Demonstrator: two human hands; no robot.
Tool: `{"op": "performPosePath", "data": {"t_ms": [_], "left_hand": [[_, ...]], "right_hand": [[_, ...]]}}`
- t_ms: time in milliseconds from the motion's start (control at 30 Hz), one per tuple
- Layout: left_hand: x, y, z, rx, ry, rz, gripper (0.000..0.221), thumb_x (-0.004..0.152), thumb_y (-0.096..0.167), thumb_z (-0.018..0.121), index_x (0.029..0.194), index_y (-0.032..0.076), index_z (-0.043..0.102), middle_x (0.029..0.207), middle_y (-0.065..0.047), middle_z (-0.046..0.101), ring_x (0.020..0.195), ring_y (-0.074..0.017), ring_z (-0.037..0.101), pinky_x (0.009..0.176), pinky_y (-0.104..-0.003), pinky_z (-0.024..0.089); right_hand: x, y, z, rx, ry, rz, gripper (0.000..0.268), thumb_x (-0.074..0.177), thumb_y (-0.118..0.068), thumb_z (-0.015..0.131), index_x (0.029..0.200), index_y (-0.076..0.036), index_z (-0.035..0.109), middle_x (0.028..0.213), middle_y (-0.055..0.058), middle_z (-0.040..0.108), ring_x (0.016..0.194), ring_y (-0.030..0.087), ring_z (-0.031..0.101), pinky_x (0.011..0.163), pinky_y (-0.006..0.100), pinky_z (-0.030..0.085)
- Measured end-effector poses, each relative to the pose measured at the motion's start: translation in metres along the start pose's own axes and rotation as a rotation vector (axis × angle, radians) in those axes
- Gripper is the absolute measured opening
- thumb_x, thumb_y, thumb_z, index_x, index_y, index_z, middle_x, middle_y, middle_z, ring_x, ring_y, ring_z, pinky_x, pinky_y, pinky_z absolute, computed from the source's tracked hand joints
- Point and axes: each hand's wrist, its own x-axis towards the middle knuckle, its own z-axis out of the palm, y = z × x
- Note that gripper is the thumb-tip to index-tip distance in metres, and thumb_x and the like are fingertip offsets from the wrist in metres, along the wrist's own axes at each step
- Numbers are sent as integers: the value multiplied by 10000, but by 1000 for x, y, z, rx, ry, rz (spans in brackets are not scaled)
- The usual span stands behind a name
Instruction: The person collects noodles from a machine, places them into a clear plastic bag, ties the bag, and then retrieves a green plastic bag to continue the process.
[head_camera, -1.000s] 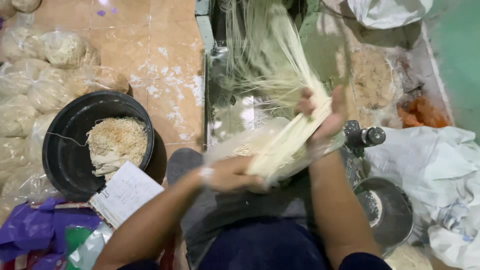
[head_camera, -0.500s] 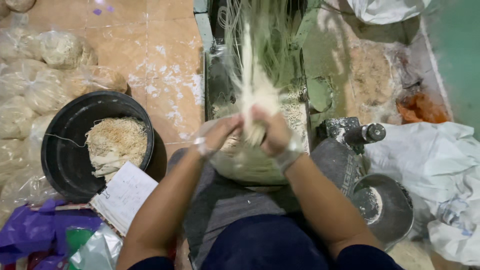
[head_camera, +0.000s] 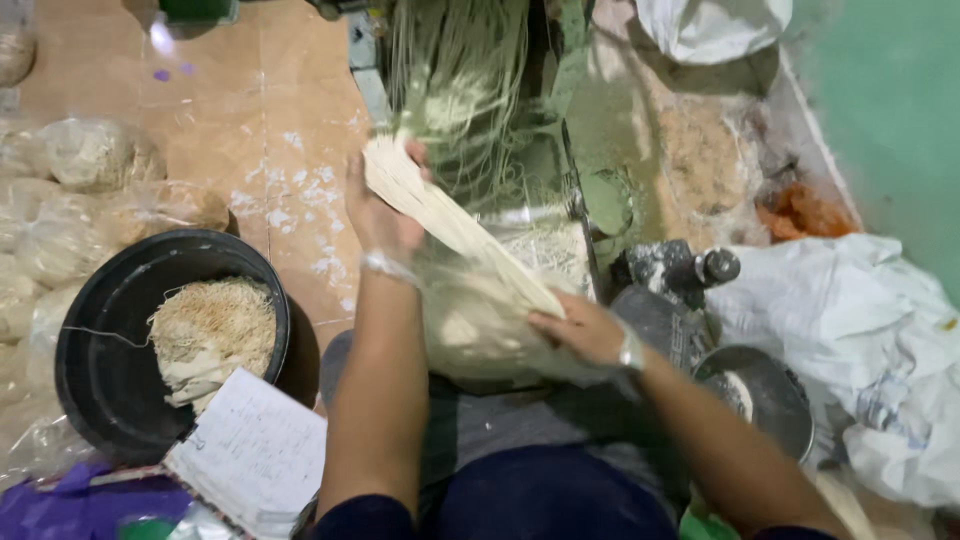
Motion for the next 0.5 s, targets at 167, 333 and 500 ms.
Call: {"op": "performPosePath", "data": {"t_ms": [167,333,500], "left_hand": [[13,0,-26,43,235,-112,272,752,273,607,804,10,567,753,-159,634,687,-253,656,599,-333,568],[-38,-5,-9,552,219,-183,120,756,64,618,736,62,501,501,-56,485,395,-175,560,365,-257,495],[-55,-3,-77,642,-319,-445,244,734,-36,600,954,-29,495,507,-136,448,397,-258,545,374,-337,465]], "right_hand": [[-2,40,-23,-262,26,-119,423,782,-153,618,1093,108,496,1021,312,554,981,459,503,848,517,383],[8,137,-40,-373,-209,-206,465,801,-182,556,1232,-60,432,1168,204,512,1104,404,441,930,502,346],[31,164,-50,-487,-378,-433,466,728,-179,529,1151,3,458,1125,267,513,1048,474,449,886,519,374]]}}
